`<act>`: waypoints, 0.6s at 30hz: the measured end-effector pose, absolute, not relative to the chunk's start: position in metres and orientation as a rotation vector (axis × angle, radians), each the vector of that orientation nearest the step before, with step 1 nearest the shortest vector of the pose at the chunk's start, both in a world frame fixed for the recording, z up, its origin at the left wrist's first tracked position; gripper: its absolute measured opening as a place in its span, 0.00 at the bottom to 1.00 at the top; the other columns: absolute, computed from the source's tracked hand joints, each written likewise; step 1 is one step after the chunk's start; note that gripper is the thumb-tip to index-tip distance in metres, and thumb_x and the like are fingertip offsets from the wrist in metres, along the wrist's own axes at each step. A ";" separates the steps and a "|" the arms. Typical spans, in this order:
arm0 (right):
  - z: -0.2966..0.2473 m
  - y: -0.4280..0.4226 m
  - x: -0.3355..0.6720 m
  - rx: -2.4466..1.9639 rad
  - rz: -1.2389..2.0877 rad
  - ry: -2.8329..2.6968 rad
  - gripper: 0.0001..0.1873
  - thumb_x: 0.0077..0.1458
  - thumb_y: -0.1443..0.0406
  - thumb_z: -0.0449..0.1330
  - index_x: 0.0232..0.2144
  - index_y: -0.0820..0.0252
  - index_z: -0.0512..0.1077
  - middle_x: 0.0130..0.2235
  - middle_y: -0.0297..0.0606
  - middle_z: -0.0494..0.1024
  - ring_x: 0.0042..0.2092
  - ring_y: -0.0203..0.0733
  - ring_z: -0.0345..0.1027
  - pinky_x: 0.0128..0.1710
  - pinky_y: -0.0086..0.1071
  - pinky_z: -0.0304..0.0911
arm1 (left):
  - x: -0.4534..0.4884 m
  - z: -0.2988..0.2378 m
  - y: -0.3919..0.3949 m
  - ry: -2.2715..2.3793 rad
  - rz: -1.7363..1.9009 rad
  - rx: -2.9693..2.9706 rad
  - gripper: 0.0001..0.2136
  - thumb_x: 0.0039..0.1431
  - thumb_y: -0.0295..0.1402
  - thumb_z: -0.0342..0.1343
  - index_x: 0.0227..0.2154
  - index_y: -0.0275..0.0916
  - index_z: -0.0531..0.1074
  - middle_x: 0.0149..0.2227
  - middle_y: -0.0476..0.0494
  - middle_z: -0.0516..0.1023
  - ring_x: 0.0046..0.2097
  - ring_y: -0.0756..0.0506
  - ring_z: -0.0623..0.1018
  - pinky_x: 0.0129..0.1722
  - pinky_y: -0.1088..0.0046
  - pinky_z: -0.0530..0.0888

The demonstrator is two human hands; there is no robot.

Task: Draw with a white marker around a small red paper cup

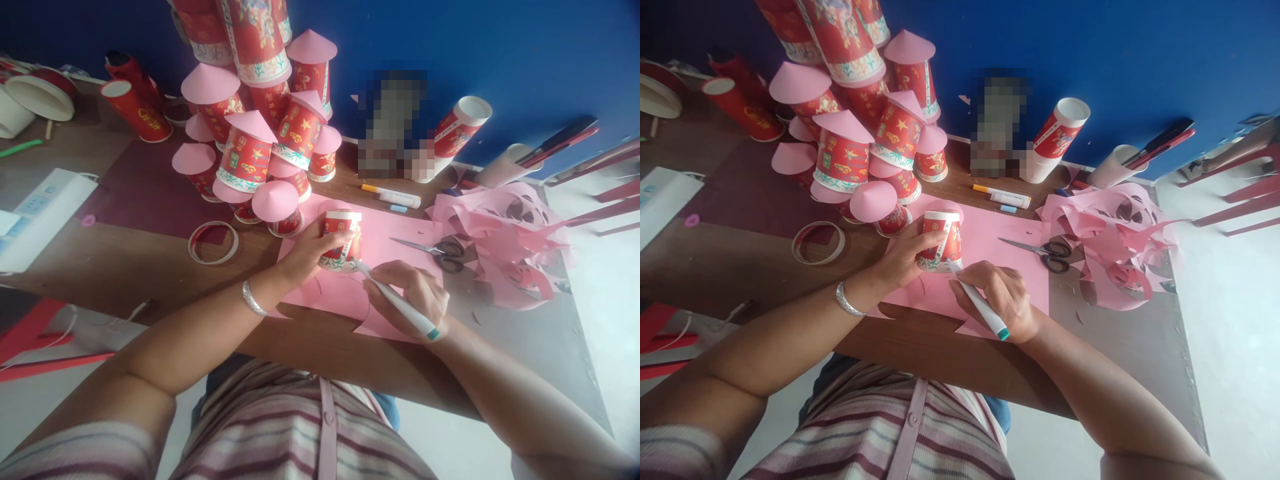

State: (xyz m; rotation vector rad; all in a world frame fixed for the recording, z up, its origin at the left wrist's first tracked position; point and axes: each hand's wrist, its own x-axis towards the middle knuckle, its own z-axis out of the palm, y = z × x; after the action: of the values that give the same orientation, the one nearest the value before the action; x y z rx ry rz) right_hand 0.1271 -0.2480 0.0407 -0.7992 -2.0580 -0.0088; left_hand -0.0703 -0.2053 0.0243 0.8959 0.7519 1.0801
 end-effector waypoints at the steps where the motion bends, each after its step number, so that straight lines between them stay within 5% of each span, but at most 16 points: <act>1: 0.040 -0.248 0.127 -0.792 -0.008 -2.057 0.07 0.66 0.70 0.65 0.43 0.55 0.71 0.29 0.30 0.83 0.26 0.36 0.78 0.24 0.26 0.73 | -0.070 0.024 -0.205 0.757 1.079 0.892 0.16 0.58 0.44 0.69 0.39 0.39 0.77 0.31 0.47 0.78 0.31 0.48 0.76 0.34 0.71 0.75; 18: 0.043 -0.246 0.128 -0.744 0.062 -2.099 0.14 0.62 0.73 0.66 0.48 0.56 0.73 0.31 0.31 0.84 0.28 0.38 0.80 0.26 0.27 0.74 | -0.069 0.027 -0.206 0.768 1.070 0.872 0.17 0.56 0.44 0.70 0.40 0.38 0.76 0.31 0.47 0.79 0.33 0.47 0.77 0.35 0.70 0.75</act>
State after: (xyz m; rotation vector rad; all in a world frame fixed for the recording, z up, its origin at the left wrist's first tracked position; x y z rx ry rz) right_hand 0.1282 -0.2462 0.0427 -0.7442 -2.0993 0.0621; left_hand -0.0691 -0.2058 0.0267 0.8717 0.7682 1.0698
